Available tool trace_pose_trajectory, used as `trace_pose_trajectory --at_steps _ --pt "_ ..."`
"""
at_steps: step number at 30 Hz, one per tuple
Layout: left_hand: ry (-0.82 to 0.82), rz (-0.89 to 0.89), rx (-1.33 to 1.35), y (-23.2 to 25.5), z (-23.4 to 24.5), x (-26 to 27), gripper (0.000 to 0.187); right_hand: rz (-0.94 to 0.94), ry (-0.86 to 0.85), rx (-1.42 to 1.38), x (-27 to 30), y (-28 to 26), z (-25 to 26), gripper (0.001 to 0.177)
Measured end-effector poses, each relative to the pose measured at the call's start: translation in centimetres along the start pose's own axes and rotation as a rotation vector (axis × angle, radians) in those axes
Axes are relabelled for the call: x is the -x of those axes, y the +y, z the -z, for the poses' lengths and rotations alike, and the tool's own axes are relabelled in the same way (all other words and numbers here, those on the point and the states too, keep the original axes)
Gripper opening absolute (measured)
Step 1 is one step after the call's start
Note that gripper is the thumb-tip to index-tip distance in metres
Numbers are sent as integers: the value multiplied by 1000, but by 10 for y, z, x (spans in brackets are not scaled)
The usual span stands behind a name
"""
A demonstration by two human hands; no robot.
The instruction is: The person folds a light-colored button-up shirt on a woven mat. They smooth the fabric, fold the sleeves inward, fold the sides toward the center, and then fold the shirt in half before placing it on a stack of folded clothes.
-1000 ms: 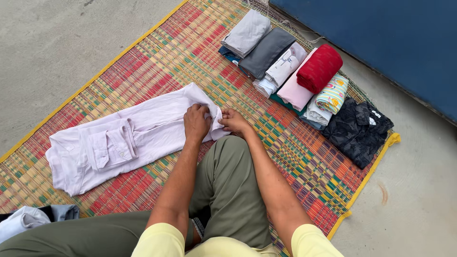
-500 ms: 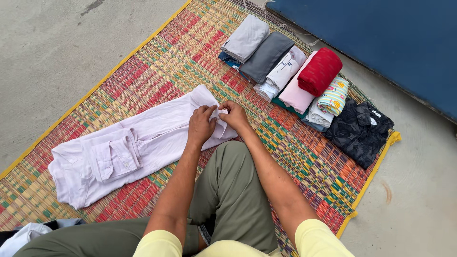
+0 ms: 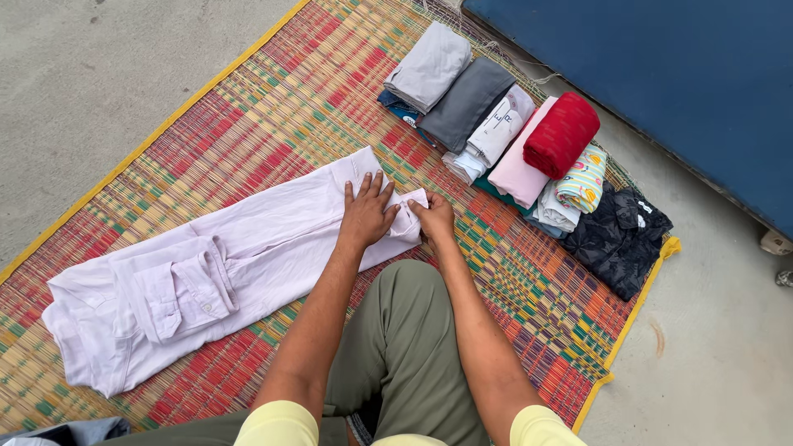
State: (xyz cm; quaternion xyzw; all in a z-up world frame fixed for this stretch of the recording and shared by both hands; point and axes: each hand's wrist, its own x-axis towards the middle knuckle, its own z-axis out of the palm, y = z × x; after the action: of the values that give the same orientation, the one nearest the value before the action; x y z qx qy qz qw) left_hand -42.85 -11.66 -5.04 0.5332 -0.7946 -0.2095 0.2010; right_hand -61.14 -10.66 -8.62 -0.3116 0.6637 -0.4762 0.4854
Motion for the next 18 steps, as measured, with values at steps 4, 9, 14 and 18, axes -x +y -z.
trace_pose_trajectory --at_steps 4,9,14,18 --pt "-109 59 53 -4 12 1 61 75 16 -103 4 -8 -2 25" --pt "-183 84 10 2 39 2 90 153 -124 -87 15 -23 -6 29" --pt "1 64 129 -2 35 9 40 196 -388 97 31 -42 -1 35" --pt "17 61 130 -12 34 16 37 360 -549 616 53 -61 0 45"
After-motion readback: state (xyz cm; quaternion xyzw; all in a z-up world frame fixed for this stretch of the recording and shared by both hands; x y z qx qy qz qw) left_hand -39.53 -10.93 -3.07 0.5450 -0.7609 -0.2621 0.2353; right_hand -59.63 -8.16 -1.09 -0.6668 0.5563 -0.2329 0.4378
